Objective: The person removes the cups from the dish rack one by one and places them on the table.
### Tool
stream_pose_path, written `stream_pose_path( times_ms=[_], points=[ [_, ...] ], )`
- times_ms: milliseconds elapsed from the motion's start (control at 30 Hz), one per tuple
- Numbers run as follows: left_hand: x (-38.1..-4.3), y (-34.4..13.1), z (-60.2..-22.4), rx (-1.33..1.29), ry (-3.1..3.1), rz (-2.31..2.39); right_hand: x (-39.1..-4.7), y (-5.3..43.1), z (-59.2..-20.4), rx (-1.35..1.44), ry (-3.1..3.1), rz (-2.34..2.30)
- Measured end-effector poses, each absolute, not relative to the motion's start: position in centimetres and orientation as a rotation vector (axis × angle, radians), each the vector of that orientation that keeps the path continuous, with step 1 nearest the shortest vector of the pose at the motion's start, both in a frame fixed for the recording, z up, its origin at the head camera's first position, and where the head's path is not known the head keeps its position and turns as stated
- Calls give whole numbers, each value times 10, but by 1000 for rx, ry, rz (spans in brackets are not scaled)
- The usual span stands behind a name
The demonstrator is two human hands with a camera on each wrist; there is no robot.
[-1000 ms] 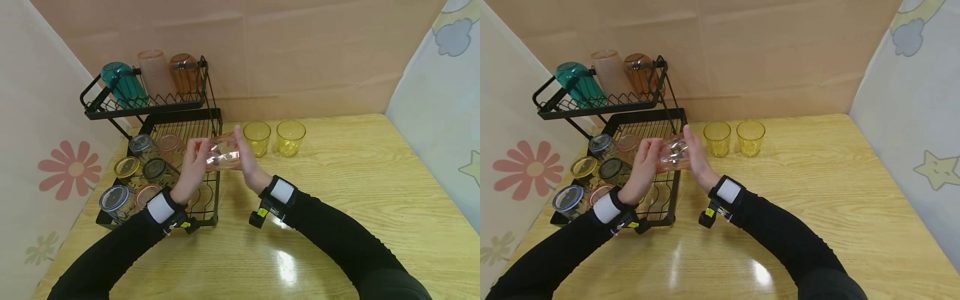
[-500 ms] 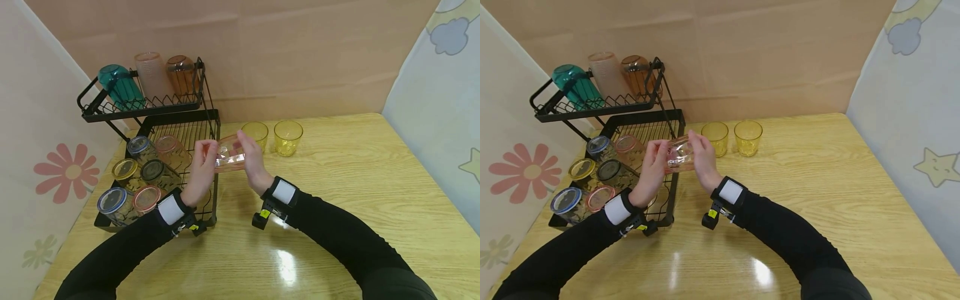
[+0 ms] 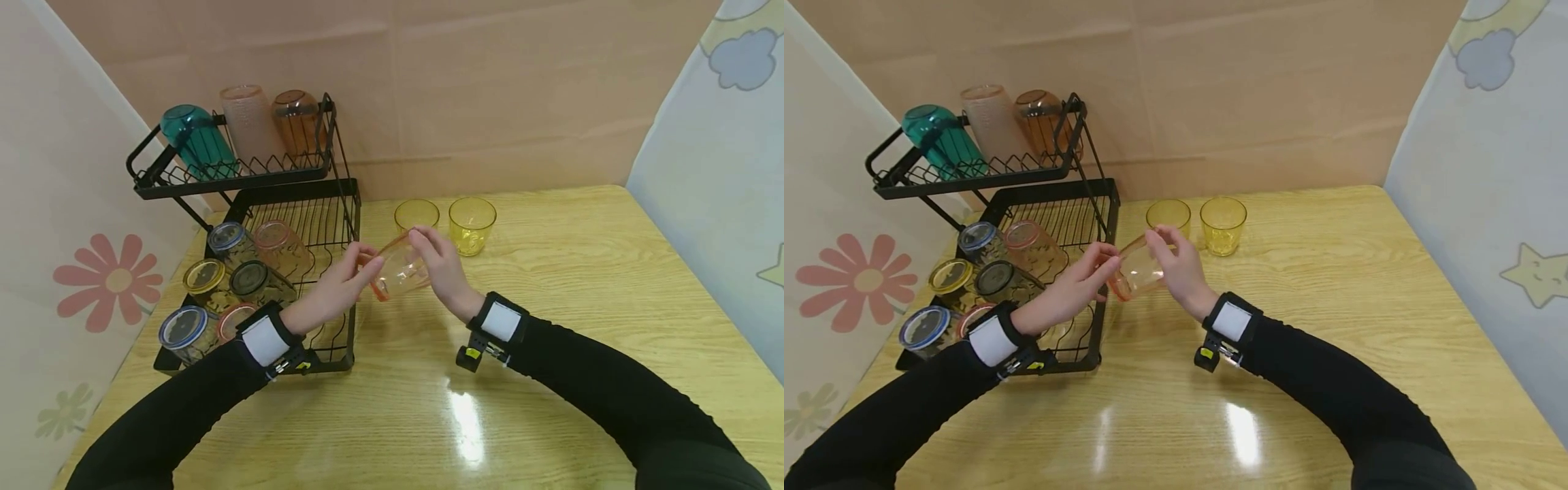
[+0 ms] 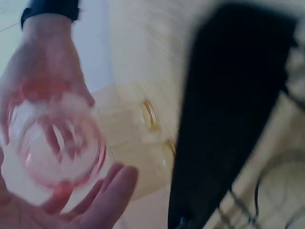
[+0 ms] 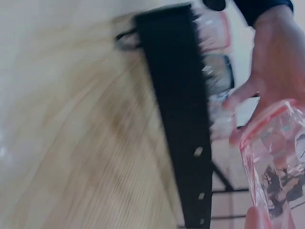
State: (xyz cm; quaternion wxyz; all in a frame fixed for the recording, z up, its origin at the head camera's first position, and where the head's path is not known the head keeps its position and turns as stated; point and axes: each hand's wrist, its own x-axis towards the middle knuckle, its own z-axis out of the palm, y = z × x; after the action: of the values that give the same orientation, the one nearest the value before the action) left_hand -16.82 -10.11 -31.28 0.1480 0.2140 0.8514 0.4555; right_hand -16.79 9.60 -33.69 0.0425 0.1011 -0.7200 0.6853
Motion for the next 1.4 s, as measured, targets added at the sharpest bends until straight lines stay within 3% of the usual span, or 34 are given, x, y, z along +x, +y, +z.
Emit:
stream_pose_path(
  times_ms=[733, 1133, 1400],
  points=[
    [-162, -110, -319, 953, 2802, 416, -162, 195, -345, 630, -2767, 1021],
    [-158, -126, -317, 1097, 2914, 195, -178, 240, -339, 609, -2796, 629],
    [-153, -143, -305, 1044, 3001, 131, -196, 272, -339, 518, -2824, 478]
  ],
)
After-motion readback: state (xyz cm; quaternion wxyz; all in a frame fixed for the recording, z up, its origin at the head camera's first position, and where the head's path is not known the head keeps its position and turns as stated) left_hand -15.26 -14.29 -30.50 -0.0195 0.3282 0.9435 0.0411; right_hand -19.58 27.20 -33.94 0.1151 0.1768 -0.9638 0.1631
